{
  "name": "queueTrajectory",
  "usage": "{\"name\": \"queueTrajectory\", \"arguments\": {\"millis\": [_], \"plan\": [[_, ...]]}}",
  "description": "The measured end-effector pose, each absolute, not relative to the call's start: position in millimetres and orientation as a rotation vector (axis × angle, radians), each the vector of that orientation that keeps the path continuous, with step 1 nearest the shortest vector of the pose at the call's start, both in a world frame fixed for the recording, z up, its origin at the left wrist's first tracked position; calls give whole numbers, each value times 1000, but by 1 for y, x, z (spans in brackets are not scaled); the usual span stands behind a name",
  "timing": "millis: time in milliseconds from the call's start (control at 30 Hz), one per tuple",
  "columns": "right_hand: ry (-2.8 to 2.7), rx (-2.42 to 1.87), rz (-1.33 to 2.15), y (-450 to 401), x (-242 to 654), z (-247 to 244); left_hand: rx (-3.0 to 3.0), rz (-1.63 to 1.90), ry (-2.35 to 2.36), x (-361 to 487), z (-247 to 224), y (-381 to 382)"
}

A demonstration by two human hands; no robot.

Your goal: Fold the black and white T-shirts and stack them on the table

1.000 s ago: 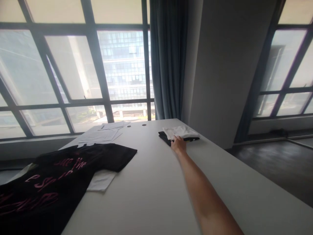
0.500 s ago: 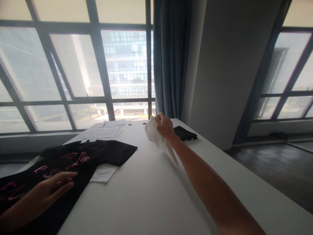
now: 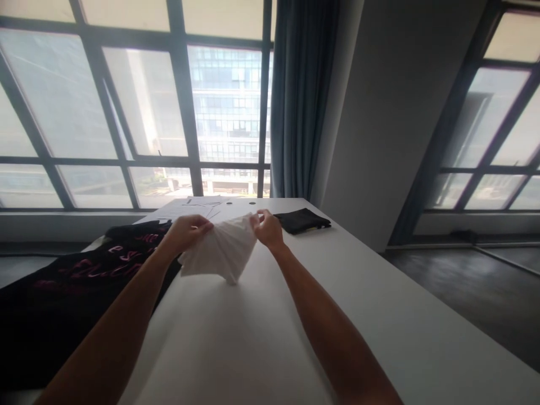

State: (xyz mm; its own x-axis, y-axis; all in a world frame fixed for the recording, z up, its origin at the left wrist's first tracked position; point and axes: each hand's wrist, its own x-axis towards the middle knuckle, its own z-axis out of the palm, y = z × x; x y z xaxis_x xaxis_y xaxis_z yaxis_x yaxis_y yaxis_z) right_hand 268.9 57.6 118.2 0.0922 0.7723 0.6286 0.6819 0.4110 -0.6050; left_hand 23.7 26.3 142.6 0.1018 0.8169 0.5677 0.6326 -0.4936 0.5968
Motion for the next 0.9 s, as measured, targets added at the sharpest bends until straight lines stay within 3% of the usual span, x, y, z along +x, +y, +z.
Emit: {"name": "queueTrajectory", "arguments": {"millis": [133, 233, 367, 533, 733, 900], "plan": [[-2045, -925, 117, 17, 221, 111, 2092, 1584, 1512, 32, 148, 10], [-2111, -840, 248, 1, 193, 106, 2080, 1479, 1273, 36, 147, -1], [-1967, -866, 376, 10, 192, 104, 2057, 1306, 988, 22, 141, 3], [-1726, -755, 633, 28, 216, 114, 2132, 1142, 1122, 8, 123, 17], [-1352, -633, 873, 32, 236, 129, 2306, 638, 1198, 15, 111, 17], [-1079, -823, 769, 44, 256, 133, 2325, 928, 1331, -2, 124, 22]]}}
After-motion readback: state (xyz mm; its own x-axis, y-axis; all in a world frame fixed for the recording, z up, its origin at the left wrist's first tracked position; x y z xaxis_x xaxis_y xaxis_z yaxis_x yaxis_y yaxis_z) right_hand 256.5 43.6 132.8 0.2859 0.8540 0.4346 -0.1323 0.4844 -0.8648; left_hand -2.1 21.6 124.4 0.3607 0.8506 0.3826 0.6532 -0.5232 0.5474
